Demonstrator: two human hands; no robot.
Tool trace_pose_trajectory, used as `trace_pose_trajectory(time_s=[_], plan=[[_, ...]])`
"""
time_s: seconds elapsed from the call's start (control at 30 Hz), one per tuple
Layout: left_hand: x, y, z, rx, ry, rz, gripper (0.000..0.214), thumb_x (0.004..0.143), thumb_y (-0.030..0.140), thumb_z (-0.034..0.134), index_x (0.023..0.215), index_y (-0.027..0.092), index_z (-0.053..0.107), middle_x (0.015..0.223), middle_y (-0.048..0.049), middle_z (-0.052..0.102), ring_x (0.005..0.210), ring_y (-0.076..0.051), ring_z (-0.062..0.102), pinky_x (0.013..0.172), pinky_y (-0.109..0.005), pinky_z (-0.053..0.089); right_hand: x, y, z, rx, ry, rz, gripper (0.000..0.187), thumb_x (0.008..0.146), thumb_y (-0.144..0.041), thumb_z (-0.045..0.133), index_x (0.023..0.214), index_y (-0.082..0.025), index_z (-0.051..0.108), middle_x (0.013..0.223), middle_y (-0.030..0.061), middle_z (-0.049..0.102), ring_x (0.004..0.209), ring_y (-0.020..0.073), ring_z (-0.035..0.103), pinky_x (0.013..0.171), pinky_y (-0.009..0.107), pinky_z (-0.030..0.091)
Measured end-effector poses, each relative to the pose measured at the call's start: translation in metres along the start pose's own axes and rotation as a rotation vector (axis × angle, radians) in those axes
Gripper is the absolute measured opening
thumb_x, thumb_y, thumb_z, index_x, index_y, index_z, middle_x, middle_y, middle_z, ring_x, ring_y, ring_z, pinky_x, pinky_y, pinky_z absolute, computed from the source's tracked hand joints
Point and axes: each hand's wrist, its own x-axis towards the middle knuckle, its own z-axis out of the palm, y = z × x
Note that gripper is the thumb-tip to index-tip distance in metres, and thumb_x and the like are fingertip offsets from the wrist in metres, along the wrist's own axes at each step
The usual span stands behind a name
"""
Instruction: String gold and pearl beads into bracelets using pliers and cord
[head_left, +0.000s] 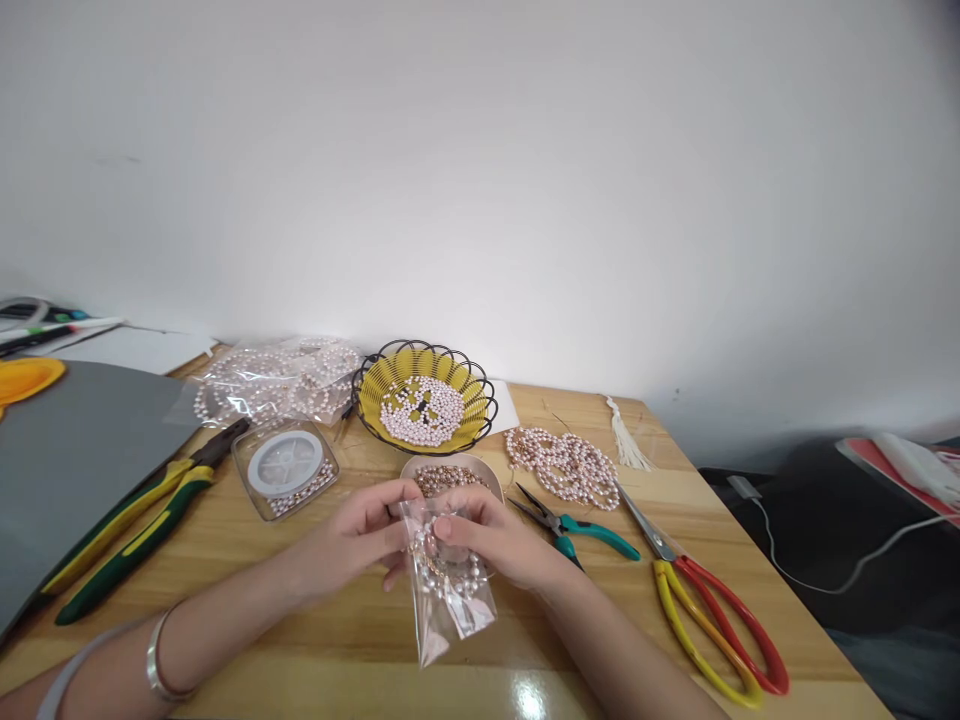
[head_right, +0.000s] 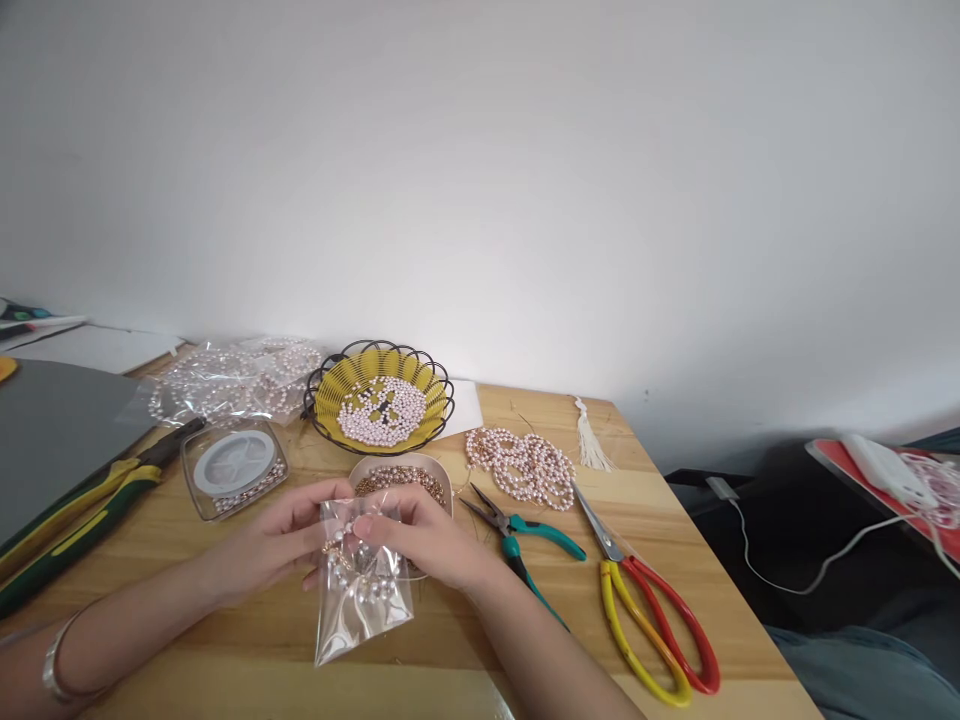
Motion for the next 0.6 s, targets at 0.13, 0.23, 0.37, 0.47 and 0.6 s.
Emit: trace_pose_trajectory(time_s=[0.13, 0.23, 0.37, 0.47, 0.6], plan=[[0.0, -0.003, 0.001, -0.068, 0.038, -0.016, 0.041, 0.08, 0.05, 0.084, 0.086, 0.017, 0.059, 0.066, 0.0047, 0.056, 0.049, -0.005, 0.042, 0.041, -0.014, 0.036, 0.001, 0.003, 0.0, -0.029, -0.035, -0.017, 0.049, 0.085, -0.063, 0.072, 0.075, -0.015, 0.069, 0.064, -0.0033, 0.056, 0.055, 0.008, 0.043, 0.054, 0.022, 0.031], [0.001, -0.002, 0.001, -0.119, 0.055, -0.053, 0.039, 0.077, 0.045, 0.088, 0.088, 0.016, 0.064, 0.069, 0.0035, 0.058, 0.051, -0.005, 0.044, 0.041, -0.014, 0.035, 0.001, 0.001, 0.0, -0.057, -0.027, -0.041, 0.05, 0.087, -0.063, 0.07, 0.073, -0.015, 0.067, 0.065, -0.0028, 0.055, 0.057, 0.009, 0.044, 0.055, 0.023, 0.032], [0.0, 0.001, 0.0, -0.151, 0.007, -0.157, 0.037, 0.075, 0.041, 0.09, 0.089, 0.013, 0.07, 0.069, 0.0015, 0.057, 0.055, -0.007, 0.043, 0.042, -0.015, 0.033, -0.001, -0.003, 0.0, -0.096, -0.001, -0.071, 0.047, 0.089, -0.058, 0.07, 0.073, -0.014, 0.067, 0.066, -0.0027, 0.053, 0.059, 0.0088, 0.043, 0.055, 0.023, 0.03], [-0.001, 0.002, -0.001, -0.18, 0.005, -0.203, 0.038, 0.074, 0.042, 0.091, 0.088, 0.012, 0.072, 0.066, 0.0026, 0.052, 0.056, -0.007, 0.039, 0.042, -0.015, 0.03, -0.002, -0.008, 0.001, -0.127, 0.0, -0.087, 0.047, 0.09, -0.057, 0.07, 0.071, -0.014, 0.065, 0.065, -0.0032, 0.051, 0.058, 0.0085, 0.042, 0.056, 0.024, 0.029], [-0.001, 0.002, 0.0, -0.19, 0.001, -0.227, 0.034, 0.076, 0.041, 0.089, 0.082, 0.013, 0.072, 0.064, 0.0033, 0.048, 0.057, -0.007, 0.035, 0.043, -0.016, 0.027, -0.002, -0.012, 0.002, -0.186, 0.023, -0.103, 0.048, 0.09, -0.059, 0.068, 0.071, -0.015, 0.065, 0.066, -0.0027, 0.052, 0.058, 0.0092, 0.042, 0.054, 0.024, 0.03]])
